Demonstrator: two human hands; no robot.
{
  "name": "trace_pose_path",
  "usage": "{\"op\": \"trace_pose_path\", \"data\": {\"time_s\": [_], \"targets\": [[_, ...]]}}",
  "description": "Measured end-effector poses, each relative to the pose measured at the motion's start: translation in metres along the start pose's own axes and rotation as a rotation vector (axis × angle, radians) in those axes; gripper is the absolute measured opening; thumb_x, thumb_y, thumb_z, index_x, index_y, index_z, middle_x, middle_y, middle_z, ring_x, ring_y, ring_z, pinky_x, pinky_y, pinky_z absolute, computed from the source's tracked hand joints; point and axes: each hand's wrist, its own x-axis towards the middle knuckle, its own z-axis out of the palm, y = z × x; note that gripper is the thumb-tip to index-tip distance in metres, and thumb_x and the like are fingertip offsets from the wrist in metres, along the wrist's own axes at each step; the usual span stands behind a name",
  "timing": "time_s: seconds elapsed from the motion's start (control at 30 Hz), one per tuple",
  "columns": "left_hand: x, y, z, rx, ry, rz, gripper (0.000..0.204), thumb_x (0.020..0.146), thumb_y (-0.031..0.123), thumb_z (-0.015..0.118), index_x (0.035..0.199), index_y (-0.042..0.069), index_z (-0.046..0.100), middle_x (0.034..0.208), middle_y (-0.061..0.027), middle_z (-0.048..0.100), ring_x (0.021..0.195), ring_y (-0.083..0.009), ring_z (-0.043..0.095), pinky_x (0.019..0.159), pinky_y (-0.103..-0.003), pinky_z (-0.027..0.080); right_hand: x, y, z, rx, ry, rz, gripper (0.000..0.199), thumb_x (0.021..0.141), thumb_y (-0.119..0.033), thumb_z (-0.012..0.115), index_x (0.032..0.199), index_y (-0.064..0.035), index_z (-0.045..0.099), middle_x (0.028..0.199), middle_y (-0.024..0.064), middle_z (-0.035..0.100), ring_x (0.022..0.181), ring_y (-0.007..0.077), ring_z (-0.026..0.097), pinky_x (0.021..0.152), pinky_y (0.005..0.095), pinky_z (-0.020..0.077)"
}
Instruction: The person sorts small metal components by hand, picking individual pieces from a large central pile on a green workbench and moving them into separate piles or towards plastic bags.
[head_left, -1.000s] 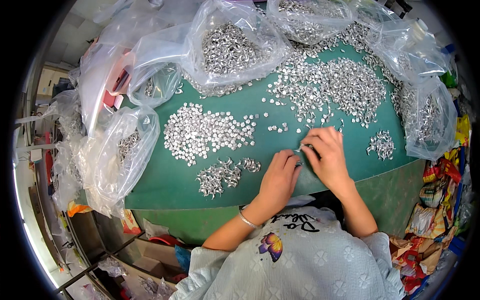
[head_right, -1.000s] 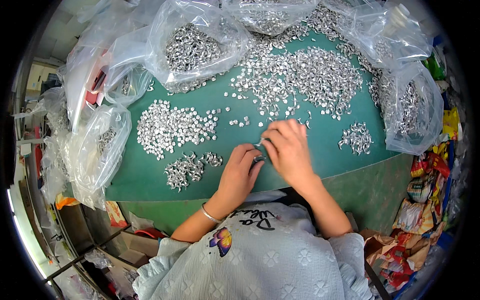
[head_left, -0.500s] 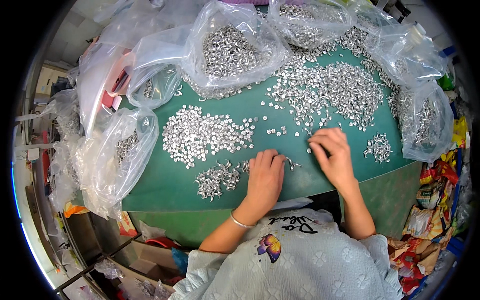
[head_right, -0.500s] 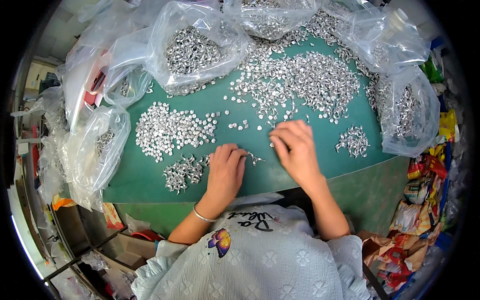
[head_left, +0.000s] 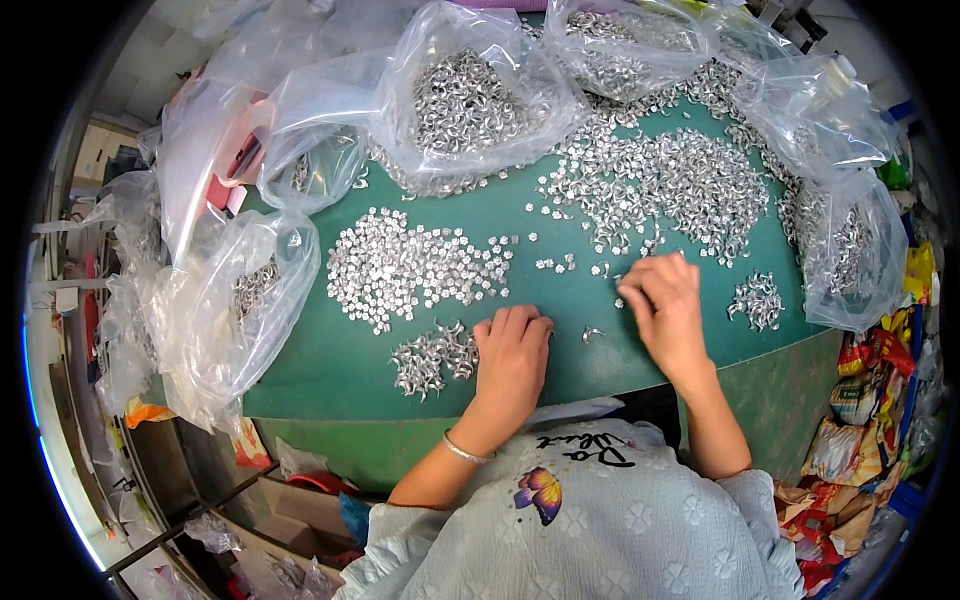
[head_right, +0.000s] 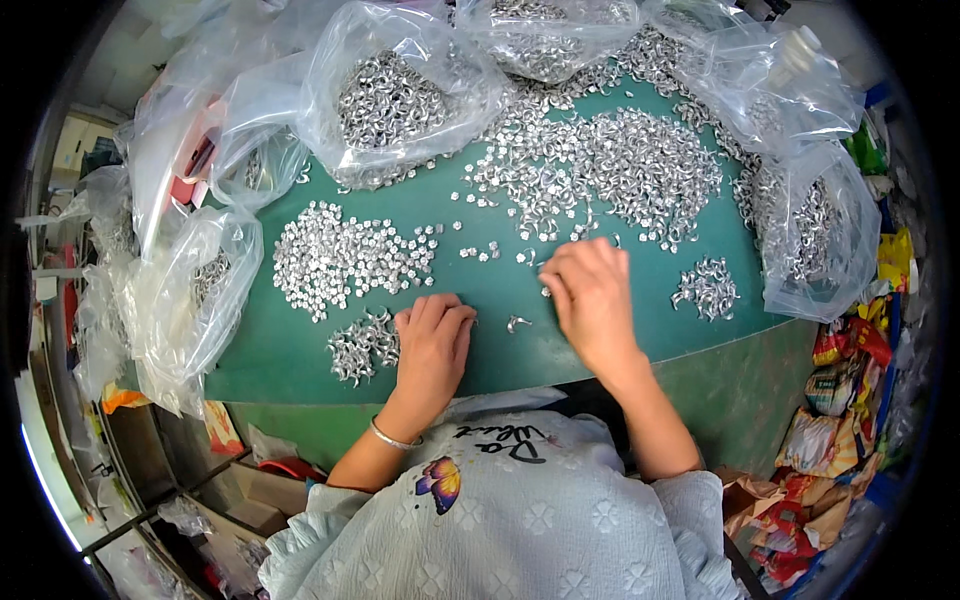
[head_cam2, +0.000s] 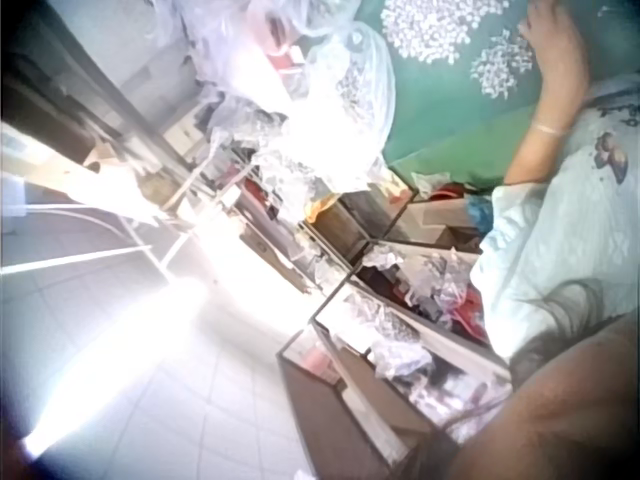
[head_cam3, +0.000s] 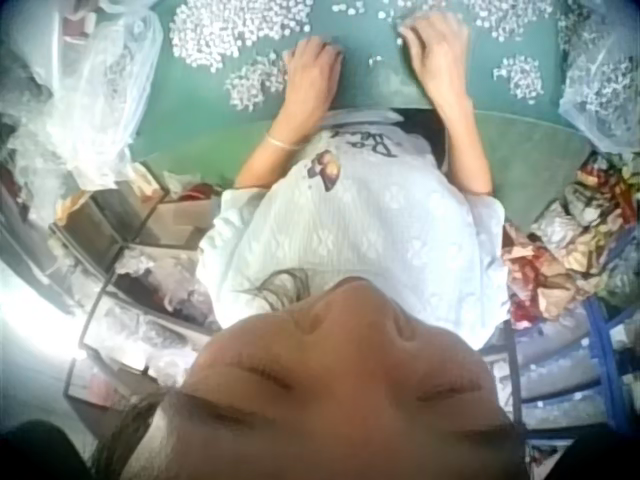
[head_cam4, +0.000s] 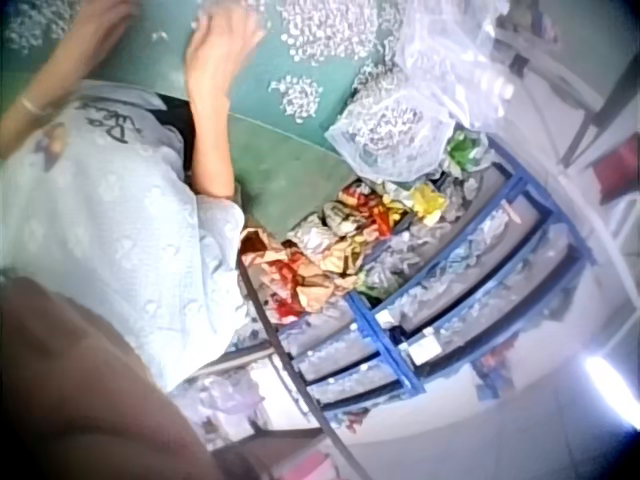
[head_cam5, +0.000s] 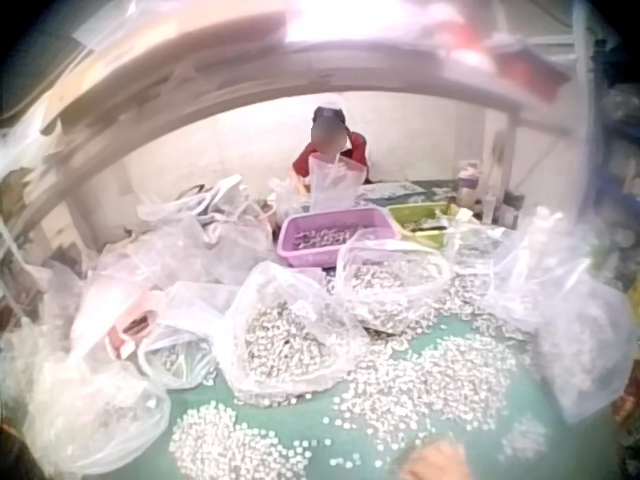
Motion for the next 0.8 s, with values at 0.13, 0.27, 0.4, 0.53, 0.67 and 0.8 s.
{"op": "trace_pose_path", "data": {"time_s": [0.13,0.27,0.4,0.53,0.67,0.8], "targets": [[0.000,0.003,-0.001,0.009,0.017,-0.027,0.019,0.080,0.000,0.068,0.097,0.005,0.064,0.099,-0.0058,0.057,0.092,-0.0243,0.054,0.082,-0.038,0.037,-0.006,-0.015,0.021,0.098,-0.125,-0.131,0.012,0.077,-0.004,0.074,0.086,-0.0055,0.065,0.093,0.0052,0.062,0.090,0.0254,0.055,0.080,0.0372,0.0391],[-0.003,0.002,-0.007,0.025,0.010,-0.060,0.020,0.079,0.002,0.070,0.098,0.005,0.064,0.102,-0.0064,0.057,0.096,-0.0249,0.054,0.085,-0.040,0.036,0.000,-0.010,0.012,0.056,-0.121,-0.105,0.012,0.078,-0.009,0.073,0.085,-0.0051,0.065,0.095,0.0055,0.060,0.092,0.0261,0.054,0.080,0.0382,0.0395],[-0.002,0.005,-0.007,-0.041,-0.026,-0.003,0.022,0.078,0.003,0.071,0.098,0.007,0.063,0.109,-0.0077,0.055,0.106,-0.0271,0.052,0.090,-0.043,0.036,0.003,-0.007,-0.007,0.037,-0.131,-0.004,0.016,0.078,-0.011,0.074,0.087,-0.0040,0.063,0.099,0.0067,0.059,0.095,0.0279,0.053,0.080,0.0391,0.0395],[-0.005,0.002,-0.002,0.018,-0.008,-0.008,0.024,0.077,0.004,0.073,0.098,0.007,0.062,0.112,-0.0093,0.053,0.111,-0.0306,0.050,0.093,-0.045,0.034,-0.002,-0.019,0.008,-0.072,-0.152,-0.024,0.014,0.078,-0.008,0.073,0.088,-0.0038,0.064,0.100,0.0075,0.057,0.096,0.0270,0.052,0.080,0.0385,0.0392],[-0.007,-0.006,-0.008,0.111,0.044,-0.096,0.023,0.076,0.003,0.073,0.095,0.007,0.061,0.112,-0.0105,0.052,0.112,-0.0327,0.049,0.094,-0.046,0.033,-0.015,-0.019,0.013,0.002,-0.192,-0.072,0.012,0.080,-0.004,0.069,0.091,-0.0031,0.065,0.095,0.0066,0.058,0.094,0.0255,0.052,0.079,0.0375,0.0389],[-0.009,-0.002,-0.007,0.049,0.061,-0.081,0.022,0.077,0.003,0.072,0.095,0.007,0.061,0.112,-0.0102,0.052,0.113,-0.0322,0.048,0.094,-0.045,0.033,-0.004,-0.013,0.007,-0.002,-0.050,-0.009,0.013,0.080,-0.005,0.069,0.092,-0.0025,0.066,0.095,0.0069,0.060,0.092,0.0259,0.053,0.079,0.0374,0.0388]]}}
